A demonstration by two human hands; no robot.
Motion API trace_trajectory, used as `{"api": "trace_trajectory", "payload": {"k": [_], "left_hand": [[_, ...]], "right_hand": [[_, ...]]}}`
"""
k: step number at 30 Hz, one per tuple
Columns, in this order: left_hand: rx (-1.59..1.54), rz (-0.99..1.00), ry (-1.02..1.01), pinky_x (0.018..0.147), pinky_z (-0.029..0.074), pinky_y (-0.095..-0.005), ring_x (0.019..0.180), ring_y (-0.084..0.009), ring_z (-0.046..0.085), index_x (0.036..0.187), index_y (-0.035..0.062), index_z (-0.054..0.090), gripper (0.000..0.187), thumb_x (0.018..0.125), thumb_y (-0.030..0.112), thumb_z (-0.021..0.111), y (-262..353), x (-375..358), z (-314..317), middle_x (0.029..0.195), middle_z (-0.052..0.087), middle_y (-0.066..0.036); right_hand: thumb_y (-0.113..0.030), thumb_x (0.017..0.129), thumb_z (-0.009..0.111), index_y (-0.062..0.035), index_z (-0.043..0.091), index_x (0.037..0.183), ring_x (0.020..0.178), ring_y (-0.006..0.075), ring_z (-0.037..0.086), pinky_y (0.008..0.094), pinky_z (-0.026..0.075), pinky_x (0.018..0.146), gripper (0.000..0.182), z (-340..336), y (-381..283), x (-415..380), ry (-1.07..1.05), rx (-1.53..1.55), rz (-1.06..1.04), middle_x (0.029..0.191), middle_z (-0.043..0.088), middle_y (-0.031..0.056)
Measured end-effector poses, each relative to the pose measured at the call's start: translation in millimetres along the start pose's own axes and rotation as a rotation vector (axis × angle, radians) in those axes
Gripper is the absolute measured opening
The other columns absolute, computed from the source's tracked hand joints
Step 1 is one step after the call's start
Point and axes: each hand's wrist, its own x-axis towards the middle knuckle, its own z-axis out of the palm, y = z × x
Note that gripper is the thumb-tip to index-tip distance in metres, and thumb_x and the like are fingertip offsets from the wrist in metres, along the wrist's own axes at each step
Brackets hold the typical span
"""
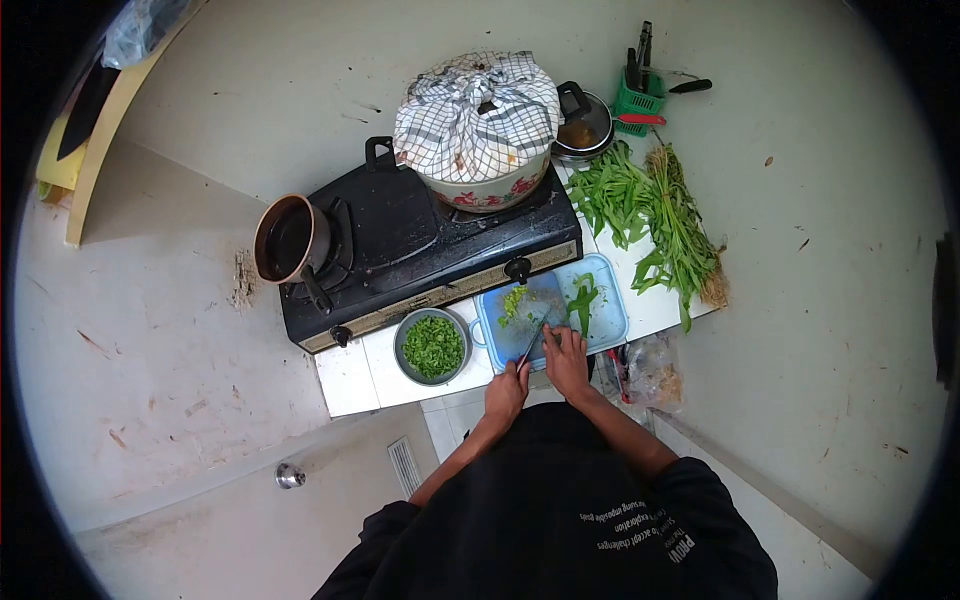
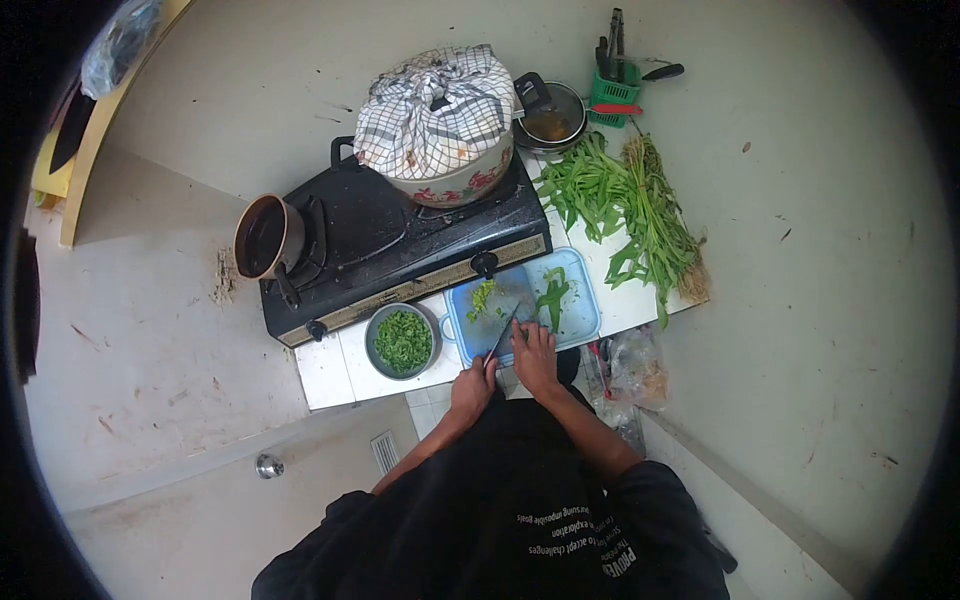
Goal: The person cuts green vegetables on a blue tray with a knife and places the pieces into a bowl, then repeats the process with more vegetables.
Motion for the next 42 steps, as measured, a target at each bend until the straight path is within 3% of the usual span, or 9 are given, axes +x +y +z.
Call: {"api": "trace_trajectory", "payload": {"k": [8, 14, 26, 42], "left_hand": [[-0.052, -0.009, -0.014, 0.062, 0.051, -0.059, 0.068, -0.0509, 0.064, 0.098, -0.0009, 0.058, 0.042, 0.101, 0.04, 0.052, 2.2, 3.6, -5.5, 0.07, 0.064, -0.03], [-0.053, 0.008, -0.044, 0.061, 0.051, -0.059, 0.068, -0.0512, 0.064, 0.099, -0.0012, 0.059, 0.042, 0.101, 0.04, 0.053, -5.4, 0.9, 2.7, 0.069, 0.064, -0.03], [-0.079, 0.039, 0.013, 0.059, 0.051, -0.0585, 0.068, -0.0511, 0.064, 0.098, -0.0025, 0.059, 0.043, 0.101, 0.04, 0.053, 0.7, 7.3, 1.5, 0.069, 0.064, -0.03], [-0.057, 0.01, 0.012, 0.061, 0.051, -0.0589, 0.068, -0.0512, 0.064, 0.099, -0.0018, 0.059, 0.042, 0.101, 0.039, 0.052, -0.2, 13.8, 2.0, 0.07, 0.064, -0.031]], "right_hand": [[0.001, 0.075, 0.063, -0.0079, 0.067, 0.122, 0.106, 0.0263, 0.052, 0.0421, 0.041, 0.089, 0.048, 8.3, 14.0, 7.3, 0.081, 0.012, -0.028, 0.108, 0.056, 0.0064], [0.005, 0.071, 0.062, -0.0078, 0.072, 0.11, 0.101, 0.0265, 0.055, 0.0429, 0.042, 0.089, 0.042, 2.0, 14.0, 13.4, 0.104, 0.06, -0.021, 0.102, 0.059, 0.0067], [0.005, 0.071, 0.063, -0.0083, 0.073, 0.109, 0.098, 0.0272, 0.056, 0.0438, 0.043, 0.088, 0.041, -6.4, 9.3, 15.8, 0.111, 0.059, 0.017, 0.1, 0.062, 0.007], [0.0, 0.081, 0.063, -0.0076, 0.071, 0.097, 0.093, 0.0291, 0.057, 0.0445, 0.045, 0.084, 0.02, -0.3, 8.3, 18.0, 0.171, 0.117, 0.07, 0.094, 0.062, 0.0071]]}}
